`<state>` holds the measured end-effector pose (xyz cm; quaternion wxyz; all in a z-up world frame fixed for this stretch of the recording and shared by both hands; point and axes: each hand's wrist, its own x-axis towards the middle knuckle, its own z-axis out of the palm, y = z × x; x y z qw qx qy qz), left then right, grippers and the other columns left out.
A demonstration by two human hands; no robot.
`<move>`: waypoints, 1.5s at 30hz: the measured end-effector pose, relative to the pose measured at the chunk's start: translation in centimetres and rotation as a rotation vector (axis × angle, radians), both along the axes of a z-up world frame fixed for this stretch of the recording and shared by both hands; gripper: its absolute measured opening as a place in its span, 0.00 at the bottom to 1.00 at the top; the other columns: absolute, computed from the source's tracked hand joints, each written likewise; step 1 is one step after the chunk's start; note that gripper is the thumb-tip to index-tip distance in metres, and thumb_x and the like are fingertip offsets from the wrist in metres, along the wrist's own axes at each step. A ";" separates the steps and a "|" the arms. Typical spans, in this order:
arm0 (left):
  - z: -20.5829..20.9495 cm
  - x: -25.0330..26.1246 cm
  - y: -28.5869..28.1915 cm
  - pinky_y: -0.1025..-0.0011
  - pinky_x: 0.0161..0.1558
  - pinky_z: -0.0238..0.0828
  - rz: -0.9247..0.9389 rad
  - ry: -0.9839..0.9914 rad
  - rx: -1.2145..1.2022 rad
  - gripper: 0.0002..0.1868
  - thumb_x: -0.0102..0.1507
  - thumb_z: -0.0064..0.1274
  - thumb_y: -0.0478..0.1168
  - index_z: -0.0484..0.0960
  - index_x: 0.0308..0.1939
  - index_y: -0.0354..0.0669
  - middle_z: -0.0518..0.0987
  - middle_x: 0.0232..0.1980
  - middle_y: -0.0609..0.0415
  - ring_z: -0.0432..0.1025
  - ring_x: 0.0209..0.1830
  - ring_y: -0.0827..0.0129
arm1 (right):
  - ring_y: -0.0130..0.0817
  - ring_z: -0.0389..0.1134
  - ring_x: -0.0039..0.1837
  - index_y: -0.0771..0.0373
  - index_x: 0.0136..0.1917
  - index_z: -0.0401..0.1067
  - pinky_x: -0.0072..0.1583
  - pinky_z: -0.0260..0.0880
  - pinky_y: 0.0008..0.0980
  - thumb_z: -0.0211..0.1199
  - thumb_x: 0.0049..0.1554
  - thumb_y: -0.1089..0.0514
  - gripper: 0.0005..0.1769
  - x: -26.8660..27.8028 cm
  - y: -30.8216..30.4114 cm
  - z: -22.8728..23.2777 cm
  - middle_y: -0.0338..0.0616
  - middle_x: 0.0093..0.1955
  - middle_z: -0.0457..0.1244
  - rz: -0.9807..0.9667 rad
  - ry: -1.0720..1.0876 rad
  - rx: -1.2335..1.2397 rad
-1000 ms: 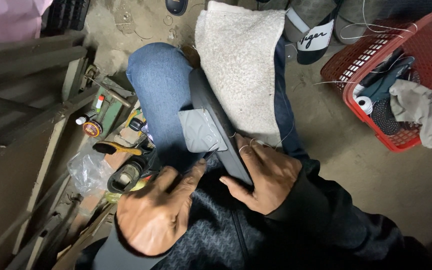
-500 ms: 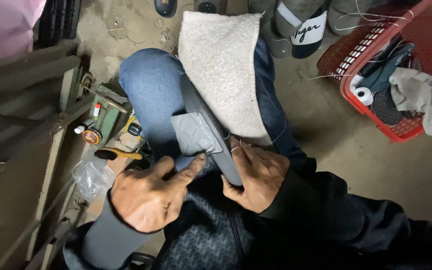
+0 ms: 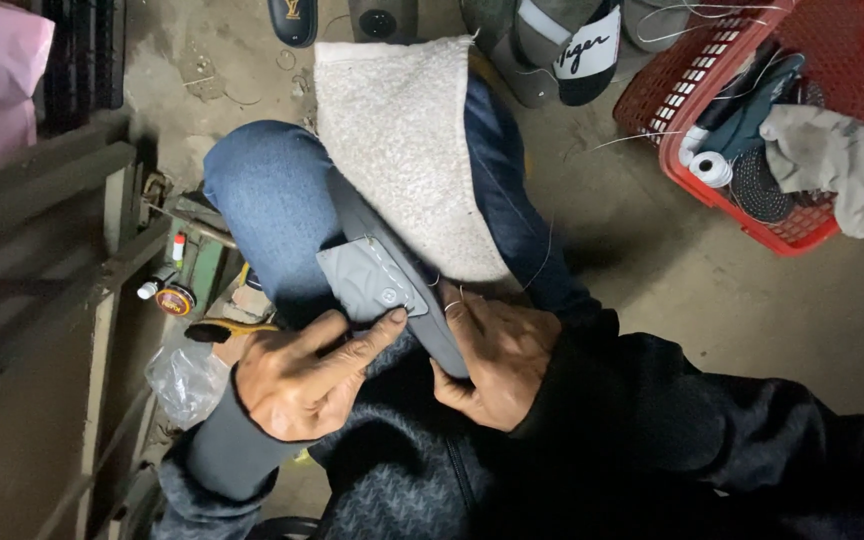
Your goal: The person sits on the floor and sews a grey slipper using a needle and thread. They repeatedly push the needle through the slipper sole and pull the thread to secure the stitching. The person then inspects the finished slipper and places it on the floor.
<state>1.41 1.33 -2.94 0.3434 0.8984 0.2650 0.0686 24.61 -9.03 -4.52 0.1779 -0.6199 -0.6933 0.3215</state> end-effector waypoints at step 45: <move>-3.8 -7.0 -6.4 0.62 0.47 0.63 0.395 -0.085 -0.006 0.23 0.76 0.38 0.44 0.67 0.69 0.29 0.78 0.46 0.46 0.70 0.38 0.58 | 0.58 0.55 0.77 0.73 0.80 0.55 0.79 0.52 0.49 0.40 0.80 0.67 0.17 28.1 -1.6 -24.0 0.64 0.76 0.53 -0.379 0.385 0.047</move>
